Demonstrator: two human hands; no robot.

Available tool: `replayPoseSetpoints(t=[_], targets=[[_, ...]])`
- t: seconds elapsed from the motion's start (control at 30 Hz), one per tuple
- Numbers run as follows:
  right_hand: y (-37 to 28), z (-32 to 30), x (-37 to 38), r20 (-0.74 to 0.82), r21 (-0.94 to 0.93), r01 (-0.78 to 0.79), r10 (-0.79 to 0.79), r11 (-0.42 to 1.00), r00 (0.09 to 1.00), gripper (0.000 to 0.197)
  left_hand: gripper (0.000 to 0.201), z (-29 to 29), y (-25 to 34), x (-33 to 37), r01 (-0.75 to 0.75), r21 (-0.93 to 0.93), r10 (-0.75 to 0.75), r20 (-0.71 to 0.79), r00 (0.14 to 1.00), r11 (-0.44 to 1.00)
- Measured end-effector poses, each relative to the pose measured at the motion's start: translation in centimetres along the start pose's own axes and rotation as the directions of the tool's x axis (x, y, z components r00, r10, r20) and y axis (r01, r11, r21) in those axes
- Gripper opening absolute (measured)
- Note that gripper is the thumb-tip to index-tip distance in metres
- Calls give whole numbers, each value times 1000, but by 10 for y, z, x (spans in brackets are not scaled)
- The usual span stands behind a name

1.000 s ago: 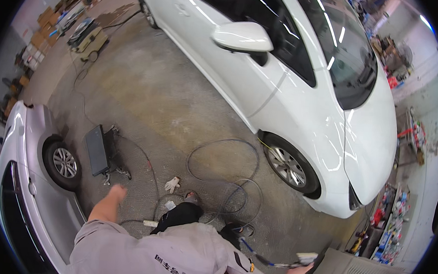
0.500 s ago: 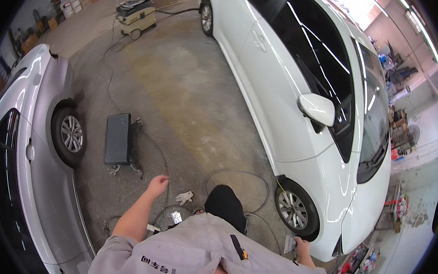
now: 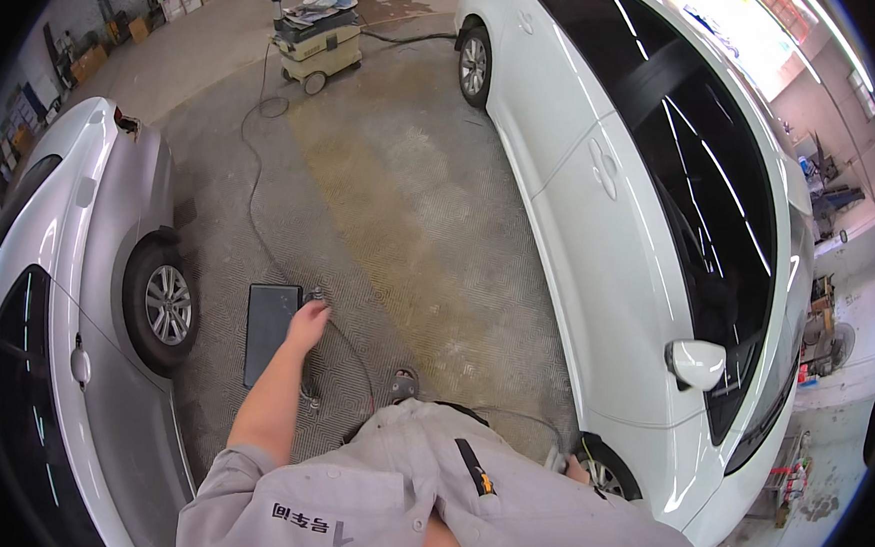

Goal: The person uses a handheld polishing tool to work on the white car's body panels, including the front bumper, side panels, and rear quarter panel. They move around the vehicle, applying the tool to different sections while occasionally touching the surface with their hand.

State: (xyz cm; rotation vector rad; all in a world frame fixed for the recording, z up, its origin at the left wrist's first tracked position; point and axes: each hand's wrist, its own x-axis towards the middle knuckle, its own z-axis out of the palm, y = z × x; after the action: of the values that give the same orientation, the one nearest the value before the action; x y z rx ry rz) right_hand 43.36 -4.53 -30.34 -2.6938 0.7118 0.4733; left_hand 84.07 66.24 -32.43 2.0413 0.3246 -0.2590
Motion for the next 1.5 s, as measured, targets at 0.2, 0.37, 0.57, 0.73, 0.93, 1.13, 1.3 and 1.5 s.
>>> replayPoseSetpoints(t=[0.2,0.37,0.57,0.73,0.93,1.13,1.3,1.5], targets=[[-197,-54,171,284,761,-544,571,354,770,54,30,-126,-221,-129,74,930,-453,105,885,360],[-323,-53,299,516,800,-600,478,30,711,43,28,-128,-210,-144,299,780,-633,157,758,551],[-453,-40,432,725,605,-787,326,118,607,44,29,-128,-187,59,380,595,-591,205,780,708],[-581,-57,513,741,560,-807,323,189,589,47,32,-204,-121,330,-153,834,-231,315,920,529],[-665,-56,576,725,587,-795,339,153,600,38,19,-277,103,688,-5,205,-7,61,998,979],[-793,-50,676,634,737,-675,308,41,710,39,27,-316,196,849,-60,259,72,-39,997,964],[-900,-65,748,608,702,-693,369,163,703,38,32,-357,86,885,152,327,-216,171,961,933],[-1003,-125,868,650,699,-716,411,7,639,41,37,-430,-14,920,-73,719,-368,437,820,691]])
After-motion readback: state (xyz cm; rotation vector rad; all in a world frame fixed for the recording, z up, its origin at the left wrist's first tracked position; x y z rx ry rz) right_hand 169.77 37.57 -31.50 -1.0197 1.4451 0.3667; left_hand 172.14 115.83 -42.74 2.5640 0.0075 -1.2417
